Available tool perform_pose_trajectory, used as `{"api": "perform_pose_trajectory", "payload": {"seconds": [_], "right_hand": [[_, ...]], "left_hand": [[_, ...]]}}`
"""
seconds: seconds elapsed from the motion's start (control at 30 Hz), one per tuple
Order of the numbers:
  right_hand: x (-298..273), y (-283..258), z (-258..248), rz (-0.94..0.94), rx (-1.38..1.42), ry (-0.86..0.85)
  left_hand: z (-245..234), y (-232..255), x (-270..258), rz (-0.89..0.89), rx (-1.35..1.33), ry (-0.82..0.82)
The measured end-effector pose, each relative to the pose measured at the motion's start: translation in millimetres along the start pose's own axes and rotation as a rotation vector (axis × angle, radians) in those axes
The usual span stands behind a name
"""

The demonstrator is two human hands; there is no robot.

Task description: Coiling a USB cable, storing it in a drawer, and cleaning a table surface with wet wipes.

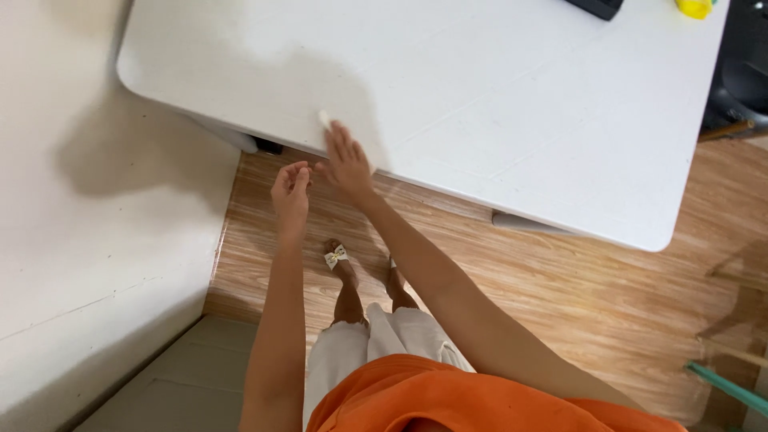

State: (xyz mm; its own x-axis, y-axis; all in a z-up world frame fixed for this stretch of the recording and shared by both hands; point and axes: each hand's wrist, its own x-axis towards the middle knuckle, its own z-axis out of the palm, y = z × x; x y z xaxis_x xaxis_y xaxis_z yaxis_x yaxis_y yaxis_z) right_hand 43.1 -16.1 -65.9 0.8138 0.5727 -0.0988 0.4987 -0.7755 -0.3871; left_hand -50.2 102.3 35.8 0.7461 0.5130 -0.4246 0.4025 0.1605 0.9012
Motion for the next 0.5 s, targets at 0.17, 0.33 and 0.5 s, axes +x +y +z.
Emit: {"api": "perform_pose_trajectory", "payload": {"seconds": [0.17, 0.33, 0.5], "right_hand": [[5.1, -16.6, -2.3, -0.111, 0.222, -0.021], [-12.5, -15.2, -53.6, 0.079, 0.959, 0.027], [-44.4, -14.8, -75.4, 0.495, 1.145, -0.017]], "left_hand": [[-23.0, 4.6, 0.5, 0.08, -0.041, 0.011], [-14.3, -1.5, 17.3, 0.084, 0.01, -0.005], [28.1, 20.6, 9.7, -0.112, 0.075, -0.223]]}}
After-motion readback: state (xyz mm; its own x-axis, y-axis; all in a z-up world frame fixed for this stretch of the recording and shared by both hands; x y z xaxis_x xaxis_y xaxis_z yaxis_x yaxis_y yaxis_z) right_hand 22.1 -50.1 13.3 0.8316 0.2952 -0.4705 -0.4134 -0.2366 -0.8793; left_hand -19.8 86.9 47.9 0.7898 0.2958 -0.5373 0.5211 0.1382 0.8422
